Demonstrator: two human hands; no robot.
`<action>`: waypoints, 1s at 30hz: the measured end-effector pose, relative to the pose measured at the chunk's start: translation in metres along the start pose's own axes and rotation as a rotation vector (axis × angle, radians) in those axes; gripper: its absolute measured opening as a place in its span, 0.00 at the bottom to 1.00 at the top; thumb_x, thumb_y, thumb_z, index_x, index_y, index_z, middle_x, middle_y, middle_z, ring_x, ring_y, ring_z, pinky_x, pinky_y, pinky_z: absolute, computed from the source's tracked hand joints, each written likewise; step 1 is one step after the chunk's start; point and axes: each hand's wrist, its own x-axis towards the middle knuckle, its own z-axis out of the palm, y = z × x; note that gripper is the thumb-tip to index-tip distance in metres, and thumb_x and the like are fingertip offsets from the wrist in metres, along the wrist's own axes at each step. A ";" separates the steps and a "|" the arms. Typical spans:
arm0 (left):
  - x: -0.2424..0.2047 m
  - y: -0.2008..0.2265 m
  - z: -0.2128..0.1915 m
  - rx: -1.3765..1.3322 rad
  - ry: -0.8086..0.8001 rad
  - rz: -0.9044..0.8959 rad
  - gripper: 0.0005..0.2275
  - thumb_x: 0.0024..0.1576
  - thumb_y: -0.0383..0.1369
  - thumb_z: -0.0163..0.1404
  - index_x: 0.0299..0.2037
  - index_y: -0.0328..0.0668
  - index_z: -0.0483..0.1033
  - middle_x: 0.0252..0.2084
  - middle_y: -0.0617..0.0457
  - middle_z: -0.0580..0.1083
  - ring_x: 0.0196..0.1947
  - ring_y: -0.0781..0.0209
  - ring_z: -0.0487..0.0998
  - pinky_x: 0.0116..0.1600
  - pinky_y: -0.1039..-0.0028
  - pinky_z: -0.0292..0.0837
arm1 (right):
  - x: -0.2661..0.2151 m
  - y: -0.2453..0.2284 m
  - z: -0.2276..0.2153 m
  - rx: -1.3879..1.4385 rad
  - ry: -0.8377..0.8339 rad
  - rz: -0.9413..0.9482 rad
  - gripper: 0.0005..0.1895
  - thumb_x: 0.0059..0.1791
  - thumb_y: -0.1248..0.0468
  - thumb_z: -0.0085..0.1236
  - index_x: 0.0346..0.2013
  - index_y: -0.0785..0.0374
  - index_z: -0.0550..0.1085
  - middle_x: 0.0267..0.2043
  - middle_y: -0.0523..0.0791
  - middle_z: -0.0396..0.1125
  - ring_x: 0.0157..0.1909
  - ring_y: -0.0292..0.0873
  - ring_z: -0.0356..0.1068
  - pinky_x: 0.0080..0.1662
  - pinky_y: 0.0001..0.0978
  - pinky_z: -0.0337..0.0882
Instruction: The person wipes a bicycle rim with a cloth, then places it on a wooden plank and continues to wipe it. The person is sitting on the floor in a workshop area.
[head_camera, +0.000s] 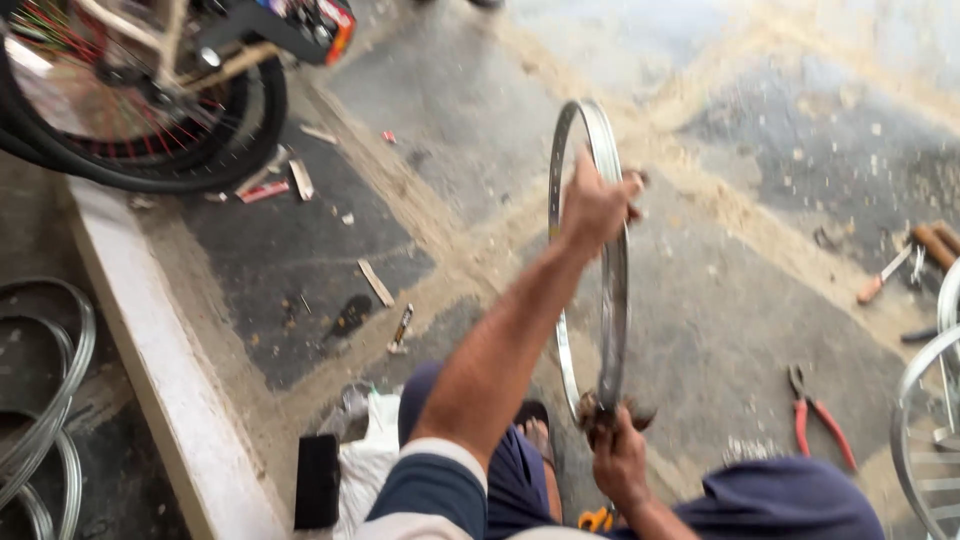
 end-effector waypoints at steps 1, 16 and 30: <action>-0.004 0.003 0.000 -0.028 -0.032 -0.001 0.27 0.56 0.24 0.51 0.65 0.22 0.56 0.43 0.40 0.77 0.22 0.61 0.77 0.24 0.72 0.75 | 0.001 -0.001 0.000 0.130 -0.018 0.083 0.11 0.57 0.66 0.47 0.49 0.66 0.75 0.32 0.52 0.74 0.31 0.42 0.70 0.35 0.36 0.73; -0.004 0.024 -0.018 0.086 -0.161 -0.055 0.31 0.57 0.24 0.50 0.68 0.20 0.47 0.51 0.31 0.75 0.36 0.61 0.82 0.32 0.74 0.82 | 0.040 -0.054 0.018 0.376 -0.182 -0.029 0.16 0.59 0.58 0.36 0.41 0.62 0.72 0.28 0.45 0.72 0.27 0.39 0.74 0.32 0.34 0.77; 0.008 -0.004 -0.019 0.341 -0.038 -0.011 0.19 0.57 0.35 0.51 0.52 0.29 0.62 0.28 0.52 0.71 0.22 0.65 0.72 0.21 0.74 0.70 | 0.118 -0.077 0.009 0.001 -0.050 -0.034 0.16 0.62 0.59 0.37 0.39 0.63 0.72 0.26 0.46 0.70 0.27 0.41 0.71 0.31 0.36 0.69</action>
